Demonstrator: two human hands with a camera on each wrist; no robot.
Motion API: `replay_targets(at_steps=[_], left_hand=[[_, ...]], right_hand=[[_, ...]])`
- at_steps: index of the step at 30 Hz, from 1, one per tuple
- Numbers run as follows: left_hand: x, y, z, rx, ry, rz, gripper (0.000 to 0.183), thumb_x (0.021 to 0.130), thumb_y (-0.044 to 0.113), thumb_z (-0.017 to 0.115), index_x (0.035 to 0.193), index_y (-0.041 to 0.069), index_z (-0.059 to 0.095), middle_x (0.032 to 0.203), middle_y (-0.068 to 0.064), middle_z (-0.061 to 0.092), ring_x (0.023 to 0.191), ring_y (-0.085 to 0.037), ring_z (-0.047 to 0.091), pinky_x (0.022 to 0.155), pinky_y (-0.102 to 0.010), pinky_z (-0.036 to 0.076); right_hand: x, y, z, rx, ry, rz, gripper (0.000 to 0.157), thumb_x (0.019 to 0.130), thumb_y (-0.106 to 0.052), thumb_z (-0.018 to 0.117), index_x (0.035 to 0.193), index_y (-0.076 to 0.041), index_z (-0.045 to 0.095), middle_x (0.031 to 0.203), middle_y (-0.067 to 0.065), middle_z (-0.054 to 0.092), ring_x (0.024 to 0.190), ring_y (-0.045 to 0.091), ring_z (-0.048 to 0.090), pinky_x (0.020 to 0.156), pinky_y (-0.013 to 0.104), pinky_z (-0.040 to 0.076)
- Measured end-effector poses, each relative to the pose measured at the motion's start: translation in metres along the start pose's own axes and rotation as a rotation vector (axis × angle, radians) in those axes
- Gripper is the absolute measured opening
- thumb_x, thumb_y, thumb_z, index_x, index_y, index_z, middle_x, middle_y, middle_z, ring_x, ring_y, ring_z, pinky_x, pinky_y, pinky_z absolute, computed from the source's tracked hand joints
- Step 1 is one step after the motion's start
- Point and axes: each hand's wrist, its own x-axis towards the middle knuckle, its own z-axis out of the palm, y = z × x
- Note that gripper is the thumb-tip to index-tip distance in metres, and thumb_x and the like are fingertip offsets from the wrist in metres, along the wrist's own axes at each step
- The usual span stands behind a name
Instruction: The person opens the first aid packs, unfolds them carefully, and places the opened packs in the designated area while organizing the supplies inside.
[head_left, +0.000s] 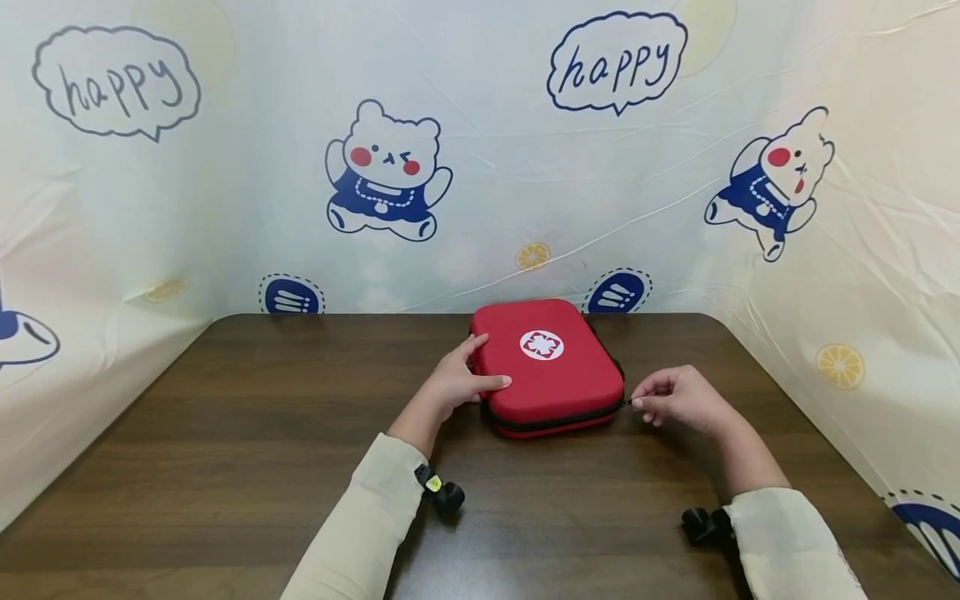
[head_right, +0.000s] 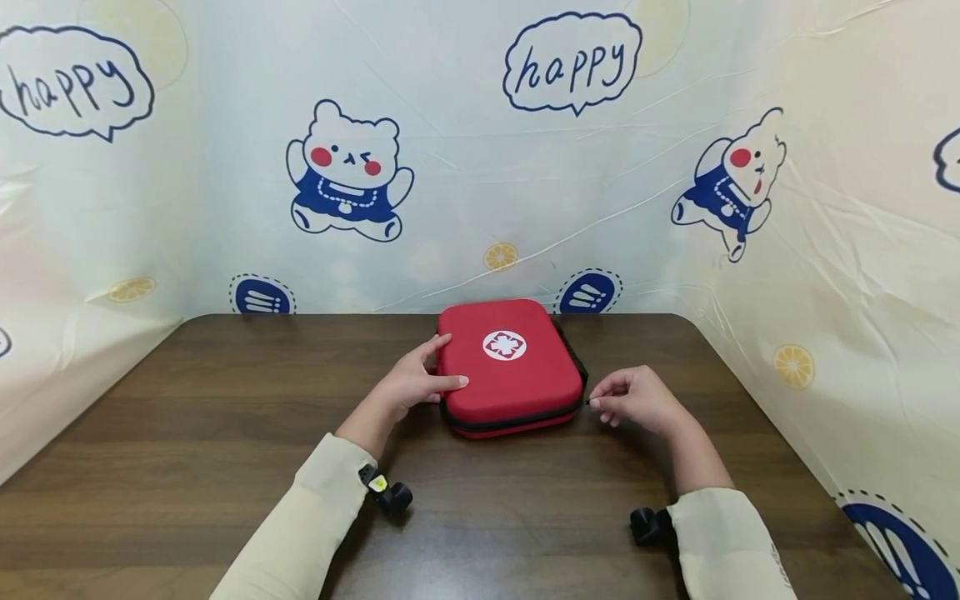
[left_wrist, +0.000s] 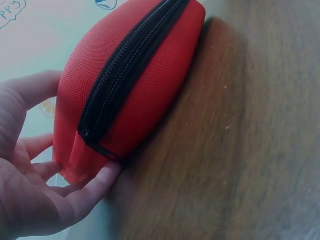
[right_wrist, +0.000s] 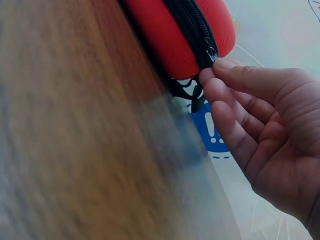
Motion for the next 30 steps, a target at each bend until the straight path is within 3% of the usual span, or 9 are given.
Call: replay_targets(at_steps=[11, 19, 25, 30], left_hand=[[-0.0031, 0.0023, -0.0031, 0.011, -0.027, 0.004, 0.09, 0.076, 0.021, 0.083, 0.152, 0.027, 0.035, 0.156, -0.007, 0.028, 0.118, -0.03, 0.044, 0.068, -0.032, 0.056], [-0.006, 0.0048, -0.0041, 0.028, -0.077, -0.012, 0.087, 0.076, 0.021, 0.082, 0.151, 0.026, 0.038, 0.147, -0.014, 0.039, 0.118, -0.031, 0.045, 0.071, -0.033, 0.057], [-0.0075, 0.0047, -0.0049, 0.013, -0.087, -0.017, 0.087, 0.077, 0.02, 0.082, 0.151, 0.025, 0.038, 0.144, -0.015, 0.041, 0.116, -0.031, 0.046, 0.072, -0.034, 0.057], [-0.0072, 0.0044, -0.0052, 0.009, -0.089, -0.012, 0.087, 0.077, 0.02, 0.082, 0.151, 0.025, 0.037, 0.142, -0.015, 0.043, 0.114, -0.03, 0.048, 0.071, -0.033, 0.057]], right_hand=[[0.0007, 0.0015, 0.0001, -0.022, 0.092, -0.024, 0.015, 0.087, -0.006, 0.072, 0.095, 0.007, 0.07, 0.083, 0.018, 0.069, 0.068, 0.023, 0.065, 0.063, 0.033, 0.058], [0.0019, 0.0028, 0.0019, -0.054, 0.17, -0.013, 0.015, 0.086, -0.004, 0.072, 0.096, 0.007, 0.071, 0.082, 0.017, 0.07, 0.066, 0.022, 0.065, 0.062, 0.031, 0.058], [0.0025, 0.0042, 0.0034, -0.055, 0.193, -0.02, 0.014, 0.086, -0.004, 0.072, 0.096, 0.006, 0.071, 0.083, 0.019, 0.069, 0.067, 0.025, 0.066, 0.063, 0.031, 0.058], [0.0039, 0.0034, 0.0058, -0.099, 0.247, -0.025, 0.013, 0.086, -0.006, 0.073, 0.093, 0.004, 0.071, 0.077, 0.013, 0.069, 0.065, 0.022, 0.065, 0.061, 0.028, 0.057]])
